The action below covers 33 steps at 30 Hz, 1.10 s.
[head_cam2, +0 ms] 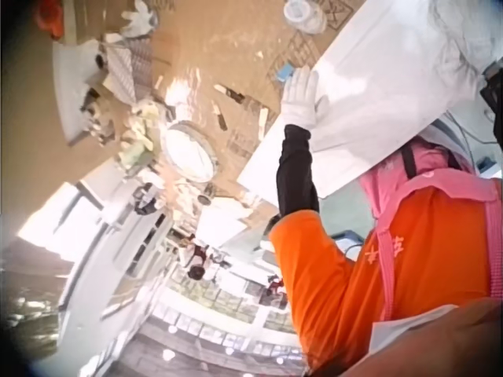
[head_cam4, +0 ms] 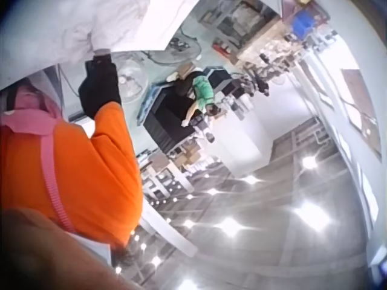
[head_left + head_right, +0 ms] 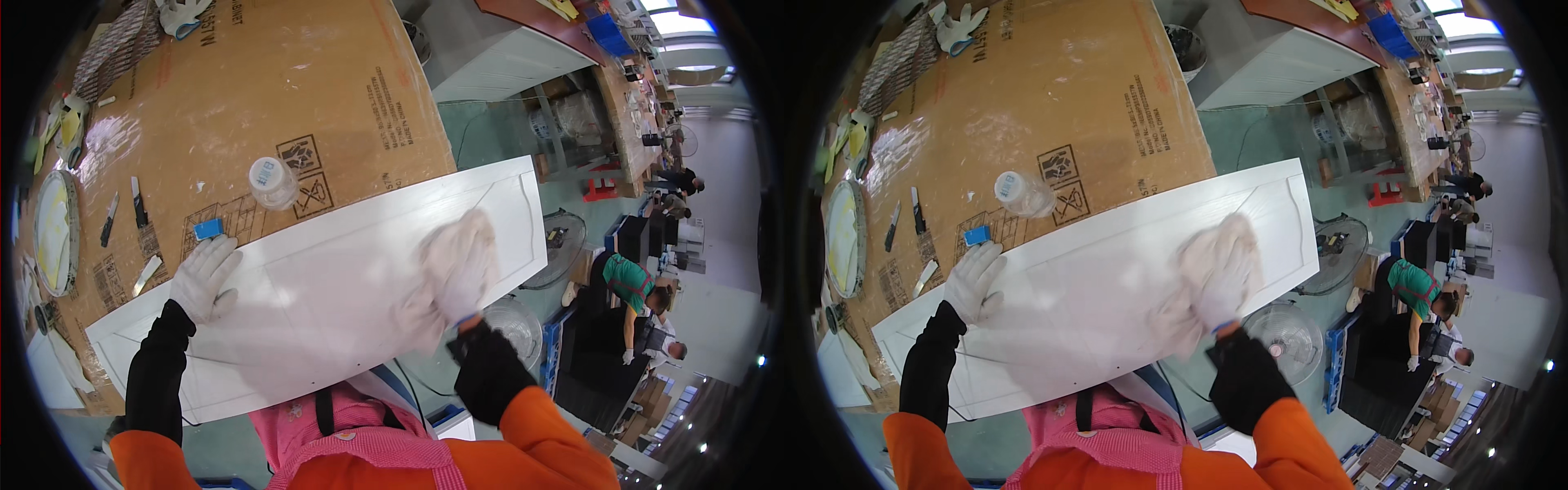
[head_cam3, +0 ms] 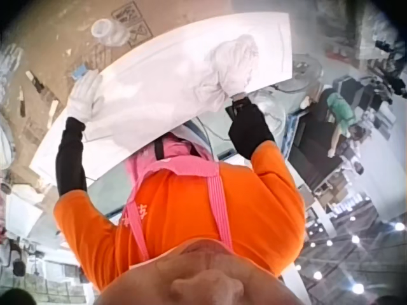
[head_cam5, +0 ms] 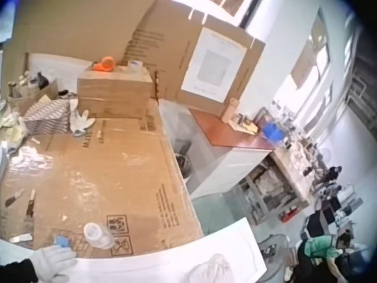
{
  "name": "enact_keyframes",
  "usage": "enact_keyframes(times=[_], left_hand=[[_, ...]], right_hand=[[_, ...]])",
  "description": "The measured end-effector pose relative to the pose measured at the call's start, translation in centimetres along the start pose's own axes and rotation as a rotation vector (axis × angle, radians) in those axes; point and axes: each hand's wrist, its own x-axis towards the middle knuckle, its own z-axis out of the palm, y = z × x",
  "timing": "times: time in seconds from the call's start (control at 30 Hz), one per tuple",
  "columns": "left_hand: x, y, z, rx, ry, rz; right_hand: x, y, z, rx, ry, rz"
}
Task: The recorder uses a cloth and a cleaning solution to wipe down a white wooden furniture component, possibly a door or panel.
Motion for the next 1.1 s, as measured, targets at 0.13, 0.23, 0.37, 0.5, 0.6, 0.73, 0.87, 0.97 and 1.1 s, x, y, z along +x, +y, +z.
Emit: enact_keyframes(times=[0.13, 0.23, 0.37, 0.5, 0.6, 0.73, 0.87, 0.97, 1.1], left_hand=[[1.7, 0.2, 0.8, -0.006, 0.031, 0.039], [2.1, 0.4, 0.9, 0.000, 0.041, 0.047], [0.0, 0.2, 0.1, 0.011, 0.029, 0.011], [0.4, 0.2, 0.2, 0.010, 0.030, 0.021], [1.2, 0.2, 0.5, 0.010, 0.047, 0.040], [1.3, 0.4, 0.2, 0.009, 0.044, 0.041], [1.5, 0.5, 0.4, -0.012, 0.010, 0.008], [-0.2, 0.2, 0.2, 0.001, -0.005, -0.024], [0.3, 0.2, 0.5, -0.009, 0.007, -0.002]], right_hand=[[10.3, 10.8, 0.4, -0.252, 0.175, 0.059], [10.7, 11.7, 0.2, -0.321, 0.126, 0.097], [-3.6, -2.8, 0.1, 0.026, 0.019, -0.029], [-7.5, -7.2, -3.2, 0.014, -0.258, -0.044], [-1.4, -1.2, -1.0, 0.104, 0.007, 0.005], [7.9, 5.7, -0.8, -0.140, 0.066, 0.094], [1.3, 2.9, 3.2, -0.322, 0.182, -0.021], [-6.5, -9.6, -1.7, 0.004, -0.130, 0.090], [-3.9, -6.5, -1.1, -0.114, -0.184, 0.067]])
